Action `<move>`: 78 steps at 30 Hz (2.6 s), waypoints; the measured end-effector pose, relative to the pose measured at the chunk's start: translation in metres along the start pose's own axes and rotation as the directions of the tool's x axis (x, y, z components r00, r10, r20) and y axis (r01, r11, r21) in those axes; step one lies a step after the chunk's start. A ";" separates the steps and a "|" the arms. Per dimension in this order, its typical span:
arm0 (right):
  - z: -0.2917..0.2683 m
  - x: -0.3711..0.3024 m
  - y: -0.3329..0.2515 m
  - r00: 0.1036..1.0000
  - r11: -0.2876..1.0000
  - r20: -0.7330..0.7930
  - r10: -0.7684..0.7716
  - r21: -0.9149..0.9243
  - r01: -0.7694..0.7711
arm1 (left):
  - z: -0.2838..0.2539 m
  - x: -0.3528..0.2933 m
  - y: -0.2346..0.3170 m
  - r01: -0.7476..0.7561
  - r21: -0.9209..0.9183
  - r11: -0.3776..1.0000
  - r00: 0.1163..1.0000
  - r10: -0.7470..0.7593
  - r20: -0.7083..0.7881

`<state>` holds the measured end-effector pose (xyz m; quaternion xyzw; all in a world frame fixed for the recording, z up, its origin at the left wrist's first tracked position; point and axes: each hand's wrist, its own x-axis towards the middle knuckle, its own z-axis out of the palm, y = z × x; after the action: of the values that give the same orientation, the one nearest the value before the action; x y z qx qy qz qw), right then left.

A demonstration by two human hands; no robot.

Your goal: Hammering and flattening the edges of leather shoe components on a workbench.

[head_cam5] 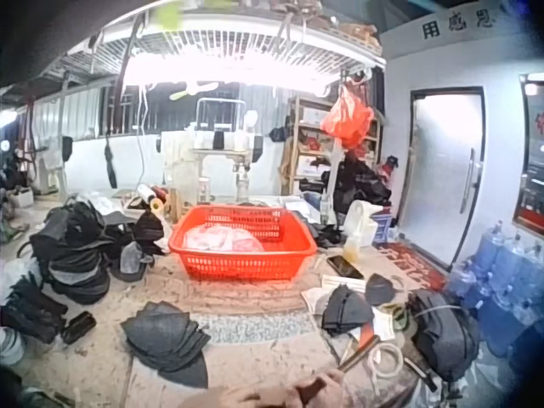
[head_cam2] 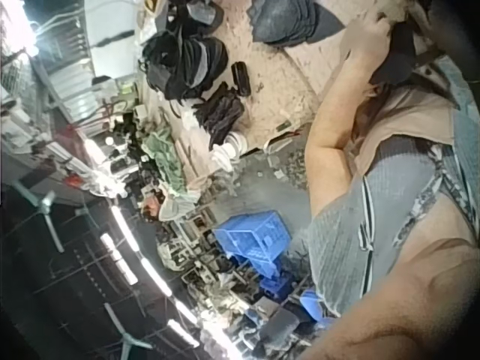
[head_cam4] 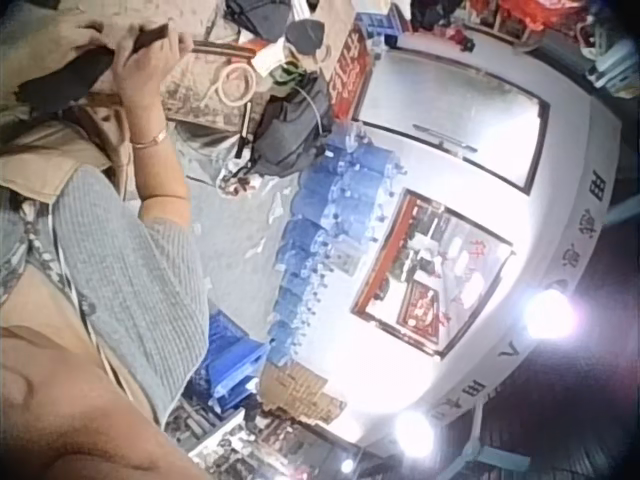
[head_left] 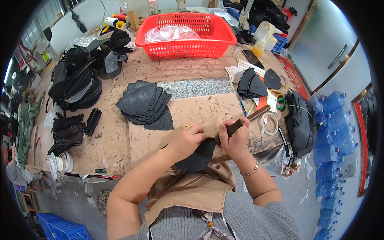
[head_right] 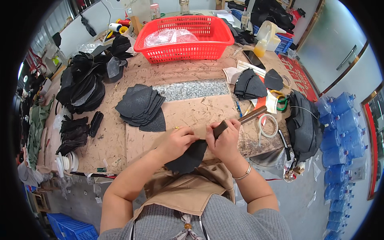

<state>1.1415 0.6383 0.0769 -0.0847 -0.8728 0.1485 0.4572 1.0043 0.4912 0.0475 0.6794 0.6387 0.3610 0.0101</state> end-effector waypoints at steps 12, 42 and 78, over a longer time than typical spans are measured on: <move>0.010 0.006 0.002 0.998 0.995 0.028 0.048 0.087 -0.051 | -0.011 -0.010 0.001 -0.005 0.082 0.997 1.000 0.004 0.001; 0.005 0.009 0.026 0.995 0.992 -0.079 0.063 -0.100 -0.071 | 0.007 0.027 -0.016 -0.035 0.041 0.999 0.998 0.033 0.061; 0.019 0.029 0.001 0.988 0.998 -0.150 -0.020 -0.064 0.011 | 0.012 0.007 -0.012 0.066 0.121 0.990 0.997 -0.061 -0.042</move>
<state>1.1096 0.6442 0.0889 -0.1033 -0.8406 0.1105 0.5201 0.9999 0.5053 0.0363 0.6511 0.6809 0.3338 -0.0322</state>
